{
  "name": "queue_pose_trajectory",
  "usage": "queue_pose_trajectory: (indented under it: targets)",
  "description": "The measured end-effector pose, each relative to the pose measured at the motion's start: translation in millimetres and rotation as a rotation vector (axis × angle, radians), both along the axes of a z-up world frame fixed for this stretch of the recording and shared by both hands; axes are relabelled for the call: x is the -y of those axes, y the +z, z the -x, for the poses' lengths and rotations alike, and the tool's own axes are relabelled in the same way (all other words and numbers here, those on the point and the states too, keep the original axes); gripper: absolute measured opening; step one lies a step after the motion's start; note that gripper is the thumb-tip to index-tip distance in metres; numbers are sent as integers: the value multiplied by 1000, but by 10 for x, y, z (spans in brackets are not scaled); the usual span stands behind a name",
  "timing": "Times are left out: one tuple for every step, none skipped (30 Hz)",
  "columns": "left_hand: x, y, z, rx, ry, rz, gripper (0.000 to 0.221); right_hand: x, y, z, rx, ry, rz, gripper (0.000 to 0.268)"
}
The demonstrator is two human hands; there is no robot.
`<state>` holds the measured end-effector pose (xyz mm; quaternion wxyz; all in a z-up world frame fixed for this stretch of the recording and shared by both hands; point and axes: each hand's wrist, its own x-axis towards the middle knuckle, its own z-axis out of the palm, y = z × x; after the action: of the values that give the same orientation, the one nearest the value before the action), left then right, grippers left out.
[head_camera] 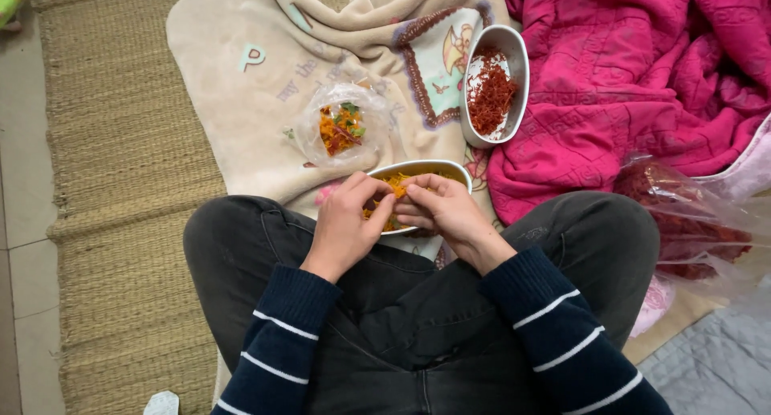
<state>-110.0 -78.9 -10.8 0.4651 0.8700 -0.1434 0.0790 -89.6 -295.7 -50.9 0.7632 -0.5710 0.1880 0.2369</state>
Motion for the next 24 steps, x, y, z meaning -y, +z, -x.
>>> queue_pose_trajectory:
  targets:
    - [4, -2, -4, 8, -2, -9, 9, 6, 6, 1, 7, -8, 7, 34]
    - [-2, 15, -9, 7, -2, -7, 9, 5, 20, -7, 6, -8, 8, 34]
    - [-13, 31, -9, 45, 19, -58, 9, -2, 31, -10, 21, -23, 17, 33]
    - [-24, 48, -10, 83, 40, -108, 13, -9, 42, -15, 36, -38, 26, 33]
    - [-35, 41, -15, 82, 40, -107, 13, -21, 110, -1, 35, -38, 26, 33]
    - [-46, 34, -21, 84, 72, -106, 13, -33, 179, 11, 46, -32, 44, 31]
    - [-56, 24, -22, 85, 106, -104, 14, -45, 245, 26, 57, -25, 62, 30]
    - [-43, 46, -24, 84, 107, -103, 14, -57, 268, 36, 56, -24, 63, 30]
    - [-39, 69, -25, 88, 91, -90, 10, -77, 291, 46, 63, 1, 80, 32]
    - [-35, 92, -25, 91, 75, -77, 8, -98, 314, 56, 69, 26, 97, 34]
    - [-29, 67, -11, 89, 77, -77, 8, -93, 264, 56, 67, 28, 97, 34]
    - [-22, 42, 2, 72, 44, -75, 10, -87, 214, 55, 88, 56, 114, 37]
    - [-11, 20, 8, 56, 10, -73, 12, -77, 166, 48, 110, 85, 130, 41]
    - [-8, 3, 2, 54, 11, -73, 12, -74, 159, 39, 108, 86, 130, 41]
    - [-13, -15, 2, 46, -11, -72, 10, -79, 148, 38, 126, 115, 162, 43]
    - [-16, -34, 3, 39, -34, -71, 9, -82, 136, 37, 143, 145, 194, 45]
    - [-10, -35, 0, 37, -34, -71, 9, -87, 129, 37, 142, 144, 194, 45]
    - [-2, -36, -3, 30, -16, -46, 8, -90, 121, 37, 144, 150, 207, 42]
    - [8, -39, -2, 22, 2, -21, 7, -91, 113, 40, 145, 156, 220, 39]
    - [10, -41, -13, 20, 2, -21, 7, -88, 80, 32, 143, 157, 220, 39]
    - [4, -41, -26, 9, 40, 29, 5, -94, 49, 20, 147, 110, 235, 36]
    - [-2, -38, -39, -2, 78, 79, 5, -99, 21, 8, 152, 62, 250, 33]
    - [-18, -27, -38, -2, 78, 78, 5, -88, 49, 7, 152, 62, 250, 33]
    - [-33, -15, -36, -7, 89, 40, 8, -76, 78, 7, 161, 25, 265, 32]
